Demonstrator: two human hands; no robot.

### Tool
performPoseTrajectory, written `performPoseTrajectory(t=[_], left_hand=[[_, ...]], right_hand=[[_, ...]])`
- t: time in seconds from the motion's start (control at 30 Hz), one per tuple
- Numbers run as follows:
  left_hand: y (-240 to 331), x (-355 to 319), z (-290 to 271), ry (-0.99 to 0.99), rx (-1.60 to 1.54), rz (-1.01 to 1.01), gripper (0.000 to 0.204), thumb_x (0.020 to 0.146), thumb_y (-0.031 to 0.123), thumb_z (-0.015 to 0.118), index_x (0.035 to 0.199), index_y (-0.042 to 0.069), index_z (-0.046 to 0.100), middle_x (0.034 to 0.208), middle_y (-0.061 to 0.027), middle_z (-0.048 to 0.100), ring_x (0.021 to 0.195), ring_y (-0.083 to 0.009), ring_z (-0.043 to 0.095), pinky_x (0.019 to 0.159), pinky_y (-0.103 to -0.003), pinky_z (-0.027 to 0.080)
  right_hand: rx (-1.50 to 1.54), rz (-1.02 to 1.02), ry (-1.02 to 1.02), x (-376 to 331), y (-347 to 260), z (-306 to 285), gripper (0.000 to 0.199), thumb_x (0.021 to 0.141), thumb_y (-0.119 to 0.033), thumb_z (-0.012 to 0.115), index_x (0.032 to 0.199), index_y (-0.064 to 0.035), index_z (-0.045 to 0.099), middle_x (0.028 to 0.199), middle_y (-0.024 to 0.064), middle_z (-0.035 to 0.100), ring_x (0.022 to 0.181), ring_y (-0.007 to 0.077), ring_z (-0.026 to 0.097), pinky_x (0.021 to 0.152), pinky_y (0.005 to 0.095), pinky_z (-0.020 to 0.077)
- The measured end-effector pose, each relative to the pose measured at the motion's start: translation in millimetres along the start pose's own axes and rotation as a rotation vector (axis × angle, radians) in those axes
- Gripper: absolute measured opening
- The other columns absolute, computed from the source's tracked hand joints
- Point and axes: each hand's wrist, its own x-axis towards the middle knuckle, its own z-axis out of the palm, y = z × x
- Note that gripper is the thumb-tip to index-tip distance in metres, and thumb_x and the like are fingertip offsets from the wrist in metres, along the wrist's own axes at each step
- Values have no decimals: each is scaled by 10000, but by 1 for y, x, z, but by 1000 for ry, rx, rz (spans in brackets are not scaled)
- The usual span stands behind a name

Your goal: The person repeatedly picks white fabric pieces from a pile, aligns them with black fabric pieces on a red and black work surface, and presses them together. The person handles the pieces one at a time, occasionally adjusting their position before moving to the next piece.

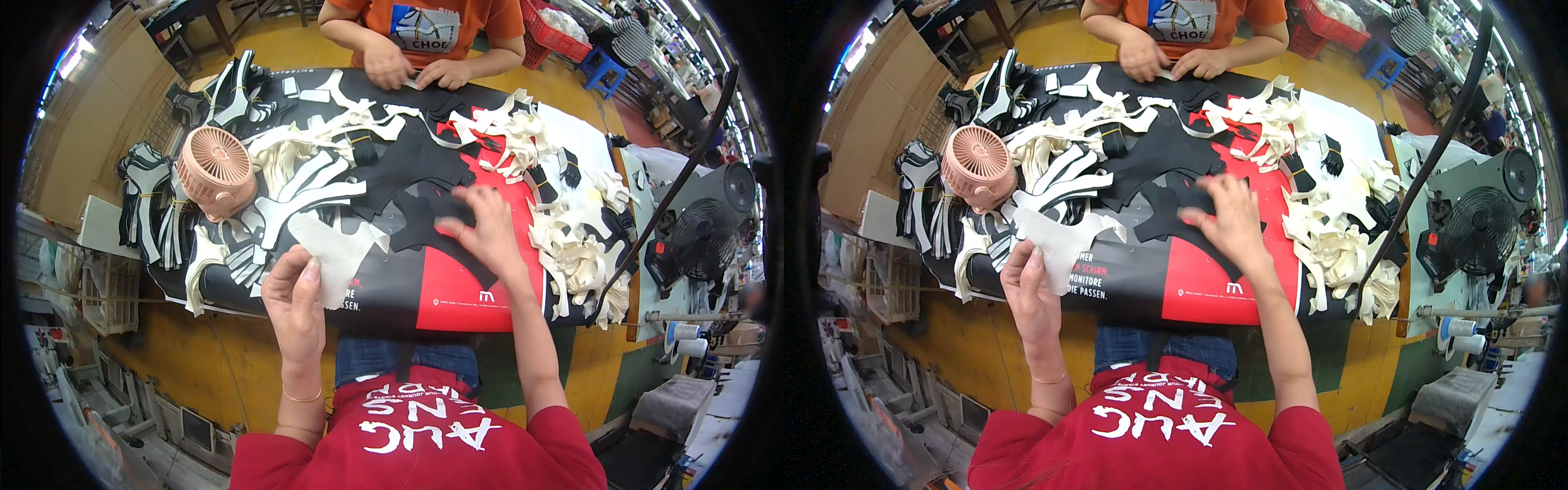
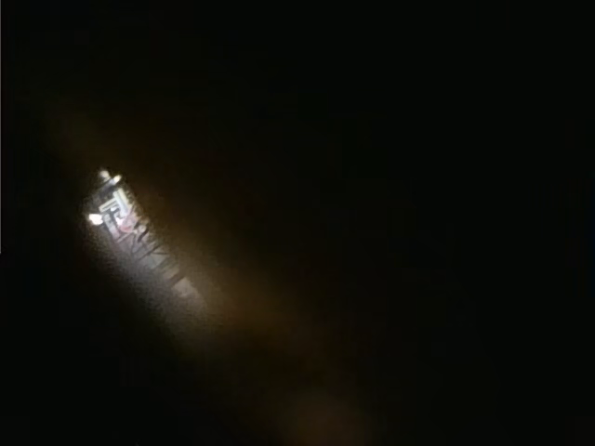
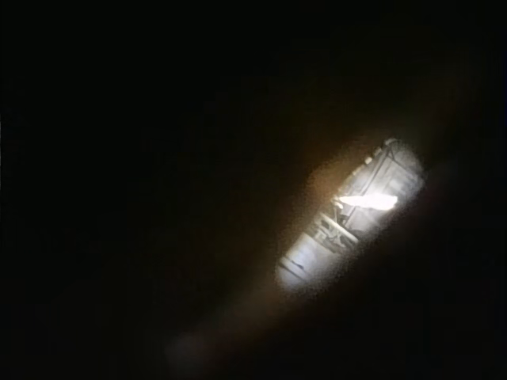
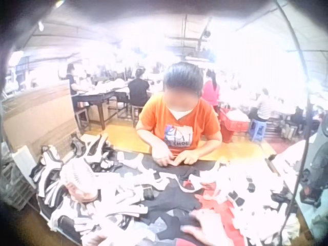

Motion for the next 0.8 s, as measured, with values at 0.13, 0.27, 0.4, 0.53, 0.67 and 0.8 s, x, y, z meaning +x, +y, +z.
performPoseTrajectory(t=[0.13,0.27,0.4,0.53,0.67,0.8], left_hand=[[4,-3,-6,85,-6,-12,176,958,19,606,1112,-34,673,1026,-54,683,914,-71,615,831,-224,481],[4,-8,-12,102,-12,-5,178,955,11,607,1114,-32,674,1021,-56,689,910,-79,623,841,-225,484],[2,-11,-14,116,-25,-61,172,953,16,614,1107,-31,675,1020,-55,689,913,-86,626,843,-232,488],[-3,-16,-12,57,6,-87,141,949,21,621,1067,-36,673,1011,-48,680,914,-82,612,841,-235,482],[-10,-23,-8,-26,46,-147,88,941,12,628,1003,-41,660,996,-27,653,892,-71,573,832,-214,445],[-14,-28,-4,-98,65,-187,94,944,20,630,1010,-39,662,973,-13,625,871,-60,549,811,-209,431]], right_hand=[[101,366,-8,68,23,14,673,736,-467,854,1173,-7,632,1167,198,632,1091,351,617,918,455,503],[-141,466,-142,96,16,31,943,630,-470,923,1327,-8,489,1207,225,624,1155,348,614,964,480,501],[-7,562,-291,117,20,32,1061,557,-469,963,1348,-9,425,1268,227,628,1205,355,609,987,483,487],[-15,620,-372,130,30,32,1105,529,-468,970,1364,-9,411,1307,219,619,1228,335,603,1007,457,474],[83,494,-278,130,27,34,1097,524,-448,965,1361,-5,410,1286,231,621,1213,347,608,1003,430,476],[220,369,-158,132,20,28,1000,580,-350,947,1352,-6,412,1256,276,610,1200,381,600,1010,412,472]])
